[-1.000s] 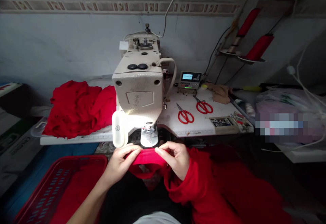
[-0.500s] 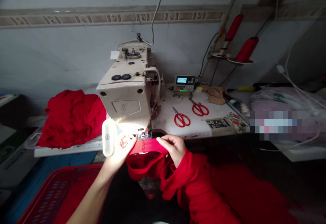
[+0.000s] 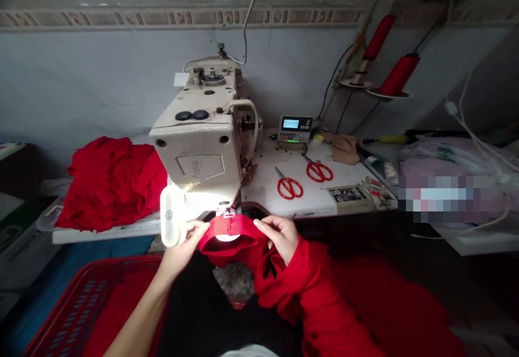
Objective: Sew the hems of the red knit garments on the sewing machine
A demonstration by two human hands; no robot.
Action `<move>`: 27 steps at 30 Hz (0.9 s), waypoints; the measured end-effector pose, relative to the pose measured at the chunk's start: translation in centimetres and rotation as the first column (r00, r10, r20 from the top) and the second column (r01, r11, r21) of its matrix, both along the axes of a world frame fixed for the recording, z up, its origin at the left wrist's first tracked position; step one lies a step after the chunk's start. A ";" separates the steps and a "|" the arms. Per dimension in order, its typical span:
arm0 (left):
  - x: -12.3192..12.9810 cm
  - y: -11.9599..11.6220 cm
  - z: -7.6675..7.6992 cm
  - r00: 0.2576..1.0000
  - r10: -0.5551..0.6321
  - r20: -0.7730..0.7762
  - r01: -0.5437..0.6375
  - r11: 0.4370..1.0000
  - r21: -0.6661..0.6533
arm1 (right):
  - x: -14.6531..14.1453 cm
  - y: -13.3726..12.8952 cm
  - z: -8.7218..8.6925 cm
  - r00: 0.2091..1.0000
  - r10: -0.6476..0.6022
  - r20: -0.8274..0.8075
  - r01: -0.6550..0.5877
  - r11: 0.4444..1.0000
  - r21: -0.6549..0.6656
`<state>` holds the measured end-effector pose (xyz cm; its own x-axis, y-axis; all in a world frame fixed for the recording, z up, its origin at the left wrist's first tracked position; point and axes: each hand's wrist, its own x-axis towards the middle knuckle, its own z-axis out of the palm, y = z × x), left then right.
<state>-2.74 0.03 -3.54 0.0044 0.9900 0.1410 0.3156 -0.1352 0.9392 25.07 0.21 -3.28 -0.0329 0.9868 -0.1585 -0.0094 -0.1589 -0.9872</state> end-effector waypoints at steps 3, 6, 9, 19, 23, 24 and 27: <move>-2.4 -2.4 -2.4 0.990 -0.039 -0.135 0.037 0.999 -0.022 | 0.8 -1.5 -0.3 0.997 0.026 0.079 -0.031 0.998 0.058; -3.3 -5.4 -4.9 0.938 -0.169 -0.303 0.152 0.985 -0.080 | 0.2 -3.6 0.6 0.979 0.161 0.126 -0.167 0.985 0.035; -2.2 -8.4 -7.0 0.859 -0.335 -0.387 0.308 0.942 -0.132 | -2.4 -5.7 1.5 0.909 0.386 0.159 -0.403 0.911 0.090; -0.8 -10.3 -7.0 0.844 -0.413 -0.344 0.409 0.909 -0.088 | -7.6 -6.2 -1.4 0.675 0.401 0.619 -0.626 0.755 0.194; -2.8 -8.7 -6.7 0.657 -0.350 -0.667 0.415 0.907 -0.068 | -7.1 -7.0 -2.0 0.616 0.362 0.700 -0.572 0.816 0.082; -3.0 -8.3 -6.8 0.611 -0.317 -0.725 0.413 0.909 -0.050 | -7.1 -7.3 -1.8 0.650 0.366 0.666 -0.556 0.826 0.090; -3.4 -7.3 -7.1 0.571 -0.191 -0.798 0.367 0.929 0.040 | -6.8 -7.4 -0.2 0.742 0.371 0.558 -0.530 0.835 0.150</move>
<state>-6.11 -7.32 -10.68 0.4691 0.8748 0.1210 0.8204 -0.4824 0.3070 18.24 -7.23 -3.50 -0.4821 0.8761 0.0001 0.4825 0.2656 -0.8347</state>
